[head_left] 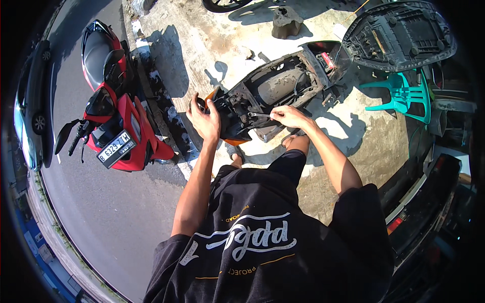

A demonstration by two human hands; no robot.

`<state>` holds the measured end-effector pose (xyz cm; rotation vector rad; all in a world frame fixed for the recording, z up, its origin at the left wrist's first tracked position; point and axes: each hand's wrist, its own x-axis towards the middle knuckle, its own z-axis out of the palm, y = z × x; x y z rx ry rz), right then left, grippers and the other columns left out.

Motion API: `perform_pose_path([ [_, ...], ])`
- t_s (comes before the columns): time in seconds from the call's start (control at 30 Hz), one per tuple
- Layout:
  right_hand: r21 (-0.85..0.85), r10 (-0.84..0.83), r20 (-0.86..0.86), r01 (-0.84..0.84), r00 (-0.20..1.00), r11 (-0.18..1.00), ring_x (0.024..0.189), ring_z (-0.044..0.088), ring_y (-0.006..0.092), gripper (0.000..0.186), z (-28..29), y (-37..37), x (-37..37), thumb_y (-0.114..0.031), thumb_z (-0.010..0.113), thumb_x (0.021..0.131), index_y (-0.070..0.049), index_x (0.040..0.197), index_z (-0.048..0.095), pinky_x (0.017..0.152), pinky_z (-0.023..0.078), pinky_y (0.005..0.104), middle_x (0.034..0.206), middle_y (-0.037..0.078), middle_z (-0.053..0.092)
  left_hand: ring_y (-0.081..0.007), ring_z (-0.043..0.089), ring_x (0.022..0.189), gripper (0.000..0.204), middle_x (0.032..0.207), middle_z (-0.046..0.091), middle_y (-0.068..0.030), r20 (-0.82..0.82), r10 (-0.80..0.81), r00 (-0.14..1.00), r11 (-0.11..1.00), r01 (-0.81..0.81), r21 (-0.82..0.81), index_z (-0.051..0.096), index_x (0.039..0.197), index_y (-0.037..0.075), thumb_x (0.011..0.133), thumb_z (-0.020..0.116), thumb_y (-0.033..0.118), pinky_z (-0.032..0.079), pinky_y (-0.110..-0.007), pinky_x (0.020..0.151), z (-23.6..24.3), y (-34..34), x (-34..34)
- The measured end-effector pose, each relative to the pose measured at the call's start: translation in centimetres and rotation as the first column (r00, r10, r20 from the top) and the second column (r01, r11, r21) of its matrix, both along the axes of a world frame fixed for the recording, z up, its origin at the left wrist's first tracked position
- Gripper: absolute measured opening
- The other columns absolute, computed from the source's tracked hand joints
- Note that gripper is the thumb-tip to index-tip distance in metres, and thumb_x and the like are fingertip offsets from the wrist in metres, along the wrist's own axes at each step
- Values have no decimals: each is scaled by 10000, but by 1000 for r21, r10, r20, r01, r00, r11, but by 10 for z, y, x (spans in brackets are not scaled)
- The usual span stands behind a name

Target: The recorder is repairing the rear section of a motorcycle using a wrench.

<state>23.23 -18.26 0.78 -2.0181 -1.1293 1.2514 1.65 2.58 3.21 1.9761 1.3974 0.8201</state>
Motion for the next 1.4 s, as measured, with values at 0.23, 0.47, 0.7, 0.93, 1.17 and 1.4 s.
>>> perform_pose_path([
  [0.23,-150,366,76,-352,928,924,934,690,256,293,-3,53,53,-342,649,950,-84,1067,725,822,520,385,990,122,741,-400,511,1189,458,1226,632,-203,-21,20,1000,999,-19,33,565,1340,82,913,631,236,427,-450,1022,4,-1,2],
  [0.47,-279,293,-34,-291,955,915,686,639,161,287,1,47,45,-362,667,943,-104,1043,739,648,504,324,823,86,702,-391,504,1218,460,1263,620,-197,-58,41,997,999,-41,5,564,1343,84,919,631,250,422,-442,1036,2,0,4],
  [0.7,-274,-616,-559,577,556,769,435,594,140,287,-12,-15,-123,-308,570,1026,-36,969,644,358,463,284,664,51,620,-400,494,1228,463,1284,613,-191,-39,21,999,1000,-21,13,560,1343,85,914,642,238,419,-452,1042,4,0,4],
  [0.93,-367,-772,-604,791,197,489,475,616,161,277,13,14,-165,-317,590,1017,-69,1141,582,402,492,284,719,81,644,-418,488,1226,468,1232,621,-203,-46,-7,999,1000,7,0,545,1356,110,915,640,235,411,-464,1049,4,-1,4],
  [1.17,-206,-635,-643,702,428,681,562,611,104,228,11,-13,-88,-235,584,1018,-69,1174,602,493,494,237,859,57,675,-446,457,1271,470,1307,603,-174,-6,-9,1000,1000,9,-21,546,1359,108,917,638,239,391,-480,1075,4,0,1],
  [1.4,-176,21,193,14,981,984,998,682,277,238,30,30,1,-303,645,929,-157,1108,703,854,517,382,1017,99,735,-442,443,1283,465,1275,626,-171,16,-21,1000,1000,21,10,549,1356,95,922,631,238,385,-479,1079,5,0,-3],
])
